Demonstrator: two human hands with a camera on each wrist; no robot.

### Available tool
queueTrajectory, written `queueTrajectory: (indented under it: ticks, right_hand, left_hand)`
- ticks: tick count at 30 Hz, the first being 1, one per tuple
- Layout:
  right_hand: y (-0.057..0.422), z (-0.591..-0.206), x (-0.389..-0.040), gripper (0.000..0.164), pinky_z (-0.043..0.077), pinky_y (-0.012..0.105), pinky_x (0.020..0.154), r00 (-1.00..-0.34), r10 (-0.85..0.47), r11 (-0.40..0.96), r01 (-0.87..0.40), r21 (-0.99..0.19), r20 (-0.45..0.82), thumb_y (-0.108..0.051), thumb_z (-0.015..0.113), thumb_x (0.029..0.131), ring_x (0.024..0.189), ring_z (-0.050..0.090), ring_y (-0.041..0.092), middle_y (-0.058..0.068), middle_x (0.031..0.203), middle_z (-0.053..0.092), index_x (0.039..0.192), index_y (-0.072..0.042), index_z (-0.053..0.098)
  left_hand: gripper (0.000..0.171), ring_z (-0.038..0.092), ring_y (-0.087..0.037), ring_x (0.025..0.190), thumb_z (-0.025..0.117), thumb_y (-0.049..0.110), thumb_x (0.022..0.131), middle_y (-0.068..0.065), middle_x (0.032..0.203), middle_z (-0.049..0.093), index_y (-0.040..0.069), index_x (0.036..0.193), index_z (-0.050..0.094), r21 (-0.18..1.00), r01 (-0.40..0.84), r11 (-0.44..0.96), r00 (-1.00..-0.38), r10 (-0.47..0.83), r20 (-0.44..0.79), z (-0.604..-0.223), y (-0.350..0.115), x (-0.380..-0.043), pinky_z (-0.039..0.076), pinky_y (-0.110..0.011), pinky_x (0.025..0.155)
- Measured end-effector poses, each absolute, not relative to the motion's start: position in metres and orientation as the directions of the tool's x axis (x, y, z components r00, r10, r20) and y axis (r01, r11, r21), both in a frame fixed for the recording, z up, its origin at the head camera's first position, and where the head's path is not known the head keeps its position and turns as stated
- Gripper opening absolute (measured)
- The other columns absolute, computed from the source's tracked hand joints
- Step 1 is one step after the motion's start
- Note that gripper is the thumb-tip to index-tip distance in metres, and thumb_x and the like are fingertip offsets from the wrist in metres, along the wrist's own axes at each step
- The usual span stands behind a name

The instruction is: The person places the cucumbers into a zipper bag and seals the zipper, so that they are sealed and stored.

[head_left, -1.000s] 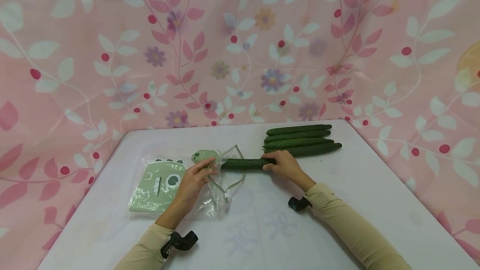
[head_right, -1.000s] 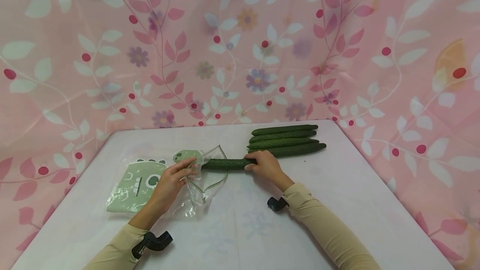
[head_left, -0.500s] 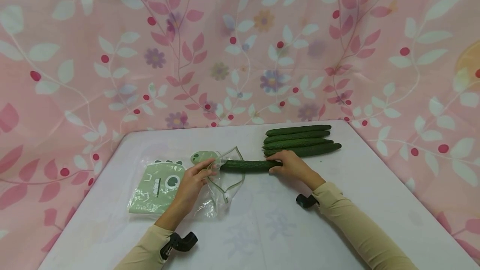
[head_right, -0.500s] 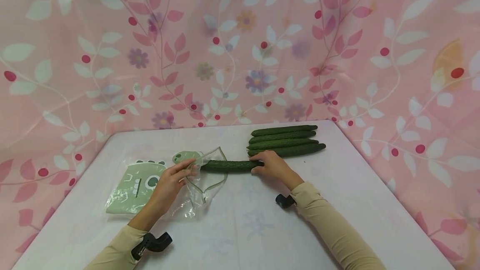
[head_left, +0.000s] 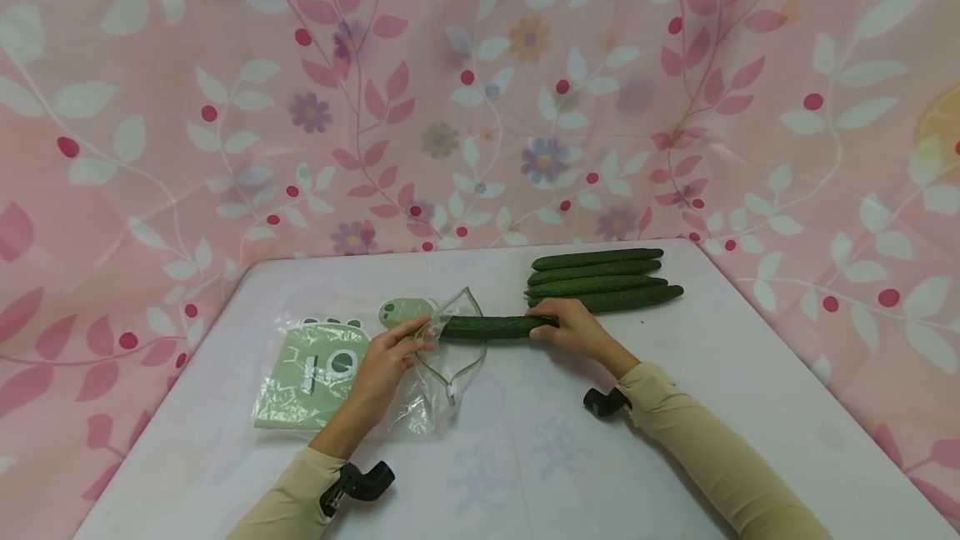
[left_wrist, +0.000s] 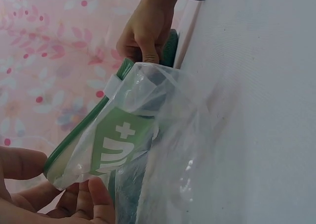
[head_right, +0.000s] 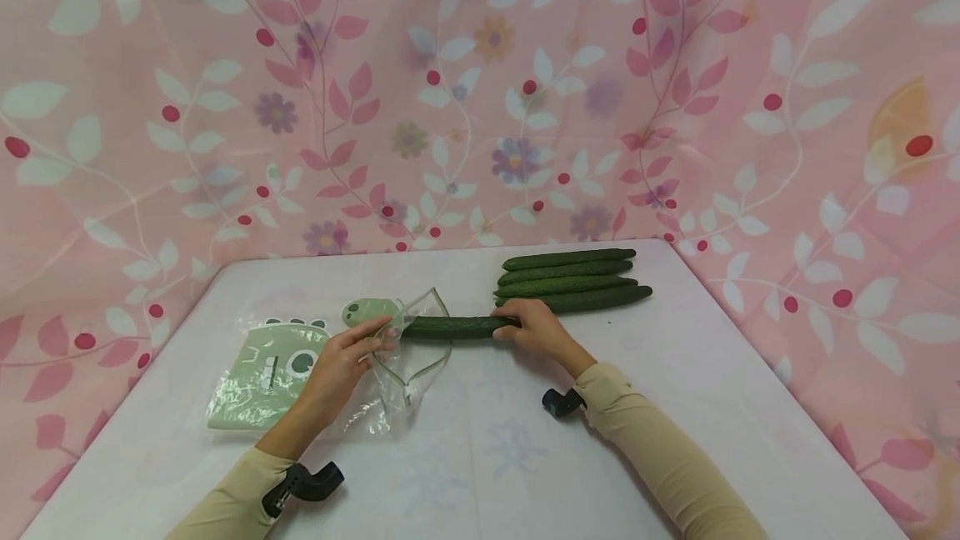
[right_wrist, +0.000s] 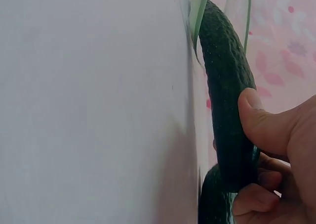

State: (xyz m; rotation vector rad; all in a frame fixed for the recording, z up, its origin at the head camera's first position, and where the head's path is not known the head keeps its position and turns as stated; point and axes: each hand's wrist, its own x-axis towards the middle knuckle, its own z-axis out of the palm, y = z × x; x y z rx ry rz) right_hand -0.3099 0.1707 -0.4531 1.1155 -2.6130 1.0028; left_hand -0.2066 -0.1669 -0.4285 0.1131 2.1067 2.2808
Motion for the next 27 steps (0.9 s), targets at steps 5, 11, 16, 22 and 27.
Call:
queueTrajectory:
  ticks: [5, 11, 16, 22, 27]
  right_hand:
    - [0.159, -0.453, -0.308, 0.034, 0.053, 0.049, 0.088, -0.717, -0.582, 0.481, -0.684, -0.548, 0.384, -0.012, 0.08, 0.092, 0.106, 0.067, 0.035, 0.017, 0.117, 0.072, 0.122, 0.003, 0.074]
    - [0.144, -0.453, -0.309, 0.035, 0.046, 0.055, 0.105, -0.741, -0.552, 0.493, -0.66, -0.567, 0.382, -0.011, 0.081, 0.091, 0.127, 0.058, 0.043, 0.019, 0.124, 0.071, 0.123, 0.002, 0.075]
    - [0.131, -0.453, -0.309, 0.032, 0.049, 0.036, 0.074, -0.731, -0.556, 0.497, -0.674, -0.547, 0.396, -0.013, 0.082, 0.09, 0.077, 0.059, 0.018, 0.012, 0.112, 0.073, 0.12, -0.002, 0.077]
    - [0.116, -0.451, -0.306, 0.031, 0.043, 0.032, 0.066, -0.705, -0.567, 0.484, -0.704, -0.52, 0.427, -0.014, 0.082, 0.09, 0.07, 0.048, 0.011, 0.009, 0.104, 0.073, 0.118, 0.0, 0.077]
    - [0.105, -0.447, -0.305, 0.031, 0.044, 0.034, 0.067, -0.711, -0.557, 0.503, -0.7, -0.507, 0.429, -0.014, 0.081, 0.091, 0.071, 0.05, 0.014, 0.011, 0.107, 0.074, 0.119, 0.001, 0.076]
  left_hand:
    - [0.044, 0.064, -0.027, 0.114, 0.056, 0.005, 0.105, -0.02, 0.137, 0.06, -0.002, 0.148, 0.055, 0.996, 0.028, -0.087, -0.996, 0.078, 0.035, -0.427, -0.167, -0.207, 0.045, -0.029, 0.085]
    - [0.045, 0.064, -0.023, 0.108, 0.053, 0.002, 0.105, -0.022, 0.136, 0.058, -0.004, 0.149, 0.052, 0.992, 0.033, -0.125, -0.995, 0.085, 0.044, -0.427, -0.167, -0.208, 0.048, -0.027, 0.083]
    - [0.045, 0.064, -0.022, 0.107, 0.053, 0.001, 0.105, -0.023, 0.136, 0.057, -0.005, 0.149, 0.052, 0.989, 0.035, -0.146, -0.995, 0.089, 0.048, -0.428, -0.167, -0.208, 0.049, -0.026, 0.083]
    - [0.045, 0.064, -0.023, 0.106, 0.053, 0.001, 0.105, -0.023, 0.136, 0.058, -0.006, 0.149, 0.052, 0.986, 0.038, -0.162, -0.994, 0.093, 0.054, -0.429, -0.167, -0.207, 0.049, -0.026, 0.082]
    - [0.045, 0.064, -0.021, 0.105, 0.053, 0.001, 0.105, -0.023, 0.136, 0.057, -0.006, 0.149, 0.052, 0.986, 0.05, -0.162, -0.993, 0.098, 0.066, -0.428, -0.167, -0.208, 0.049, -0.026, 0.082]
